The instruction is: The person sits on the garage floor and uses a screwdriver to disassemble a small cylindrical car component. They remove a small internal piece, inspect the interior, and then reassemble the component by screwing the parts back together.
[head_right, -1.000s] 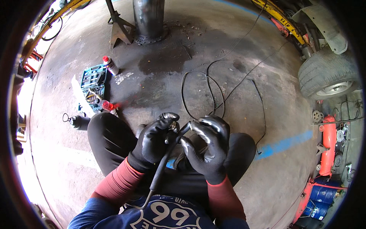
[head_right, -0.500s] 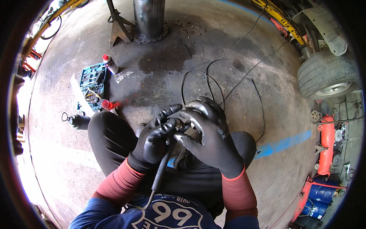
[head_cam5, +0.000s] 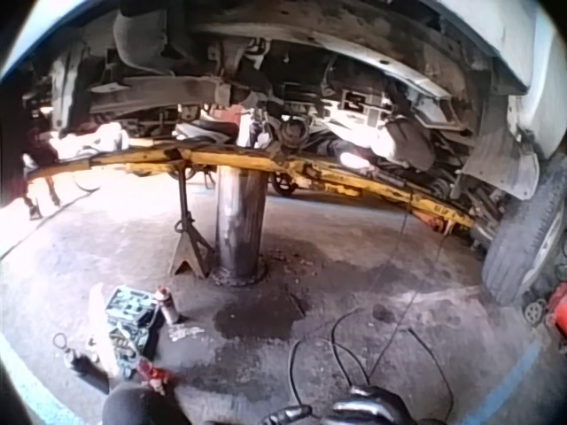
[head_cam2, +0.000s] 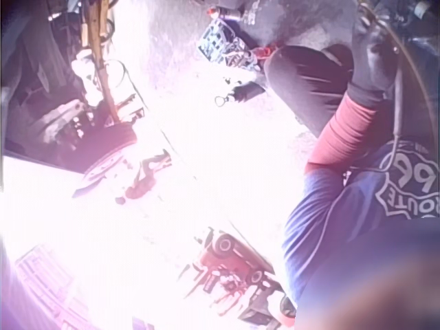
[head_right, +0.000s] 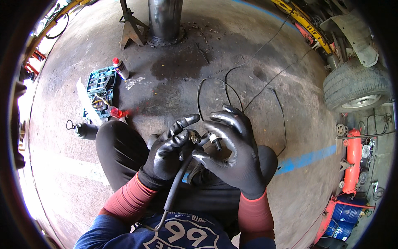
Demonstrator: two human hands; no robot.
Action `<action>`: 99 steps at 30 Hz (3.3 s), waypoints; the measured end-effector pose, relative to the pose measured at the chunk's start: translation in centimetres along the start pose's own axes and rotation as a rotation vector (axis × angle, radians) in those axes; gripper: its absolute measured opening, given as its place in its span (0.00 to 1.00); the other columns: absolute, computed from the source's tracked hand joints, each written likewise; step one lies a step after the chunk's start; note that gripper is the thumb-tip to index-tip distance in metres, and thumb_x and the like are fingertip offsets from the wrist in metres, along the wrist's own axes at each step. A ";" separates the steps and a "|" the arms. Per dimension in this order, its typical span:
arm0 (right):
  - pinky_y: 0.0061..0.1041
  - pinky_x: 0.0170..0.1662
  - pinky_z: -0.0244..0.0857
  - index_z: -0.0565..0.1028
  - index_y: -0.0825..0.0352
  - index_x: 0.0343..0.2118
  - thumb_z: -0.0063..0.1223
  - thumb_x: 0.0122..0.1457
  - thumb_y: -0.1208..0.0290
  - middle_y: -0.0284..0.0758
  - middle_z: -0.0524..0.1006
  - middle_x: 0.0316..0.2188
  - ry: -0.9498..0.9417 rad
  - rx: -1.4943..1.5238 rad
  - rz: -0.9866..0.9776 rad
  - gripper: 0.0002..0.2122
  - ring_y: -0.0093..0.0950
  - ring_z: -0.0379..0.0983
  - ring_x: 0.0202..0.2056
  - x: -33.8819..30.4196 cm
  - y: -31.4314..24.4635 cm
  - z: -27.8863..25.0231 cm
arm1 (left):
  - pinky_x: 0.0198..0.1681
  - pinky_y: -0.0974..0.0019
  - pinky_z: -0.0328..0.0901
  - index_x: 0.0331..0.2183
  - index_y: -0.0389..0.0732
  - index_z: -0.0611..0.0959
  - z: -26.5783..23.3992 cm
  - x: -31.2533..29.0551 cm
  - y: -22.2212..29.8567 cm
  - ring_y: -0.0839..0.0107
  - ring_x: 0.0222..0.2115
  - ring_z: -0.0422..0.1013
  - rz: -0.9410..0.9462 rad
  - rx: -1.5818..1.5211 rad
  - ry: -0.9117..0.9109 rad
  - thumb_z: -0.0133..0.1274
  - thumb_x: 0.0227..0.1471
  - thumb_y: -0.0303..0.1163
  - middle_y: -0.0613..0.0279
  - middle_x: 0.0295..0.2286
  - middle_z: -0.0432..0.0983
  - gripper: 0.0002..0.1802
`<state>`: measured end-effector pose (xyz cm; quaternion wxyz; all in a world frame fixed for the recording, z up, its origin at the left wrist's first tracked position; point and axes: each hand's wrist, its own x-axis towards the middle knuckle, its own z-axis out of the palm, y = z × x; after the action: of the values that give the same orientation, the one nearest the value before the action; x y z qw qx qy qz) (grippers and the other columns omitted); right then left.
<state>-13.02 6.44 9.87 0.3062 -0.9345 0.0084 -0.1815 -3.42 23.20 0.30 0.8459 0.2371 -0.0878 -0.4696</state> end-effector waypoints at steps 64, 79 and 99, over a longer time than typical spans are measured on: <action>0.47 0.60 0.64 0.82 0.66 0.44 0.69 0.57 0.65 0.38 0.78 0.38 0.117 -0.485 0.043 0.14 0.41 0.74 0.44 -2.6 -0.1 2.8 | 0.44 0.71 0.74 0.63 0.31 0.71 1.6 -0.1 0.1 0.77 0.44 0.76 -0.001 0.578 0.279 0.57 0.67 0.35 0.61 0.43 0.80 0.30; 0.40 0.48 0.74 0.83 0.68 0.44 0.76 0.49 0.69 0.39 0.83 0.40 0.310 -0.493 -0.052 0.19 0.41 0.80 0.42 -4.4 0.1 4.6 | 0.32 0.78 0.67 0.46 0.35 0.86 1.0 0.2 0.1 0.87 0.30 0.73 0.000 0.524 0.207 0.62 0.63 0.32 0.69 0.34 0.83 0.13; 0.29 0.37 0.72 0.78 0.72 0.31 0.75 0.50 0.75 0.40 0.81 0.26 0.028 -0.127 0.284 0.13 0.29 0.80 0.28 -3.4 -1.3 1.8 | 0.37 0.72 0.73 0.49 0.34 0.84 1.0 0.1 0.4 0.81 0.34 0.76 -0.076 0.573 0.270 0.63 0.64 0.38 0.65 0.37 0.83 0.19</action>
<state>-15.73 9.00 8.12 0.2690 -0.9387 0.1565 -0.1486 -3.43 22.95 1.34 0.7305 0.5290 -0.0947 -0.4213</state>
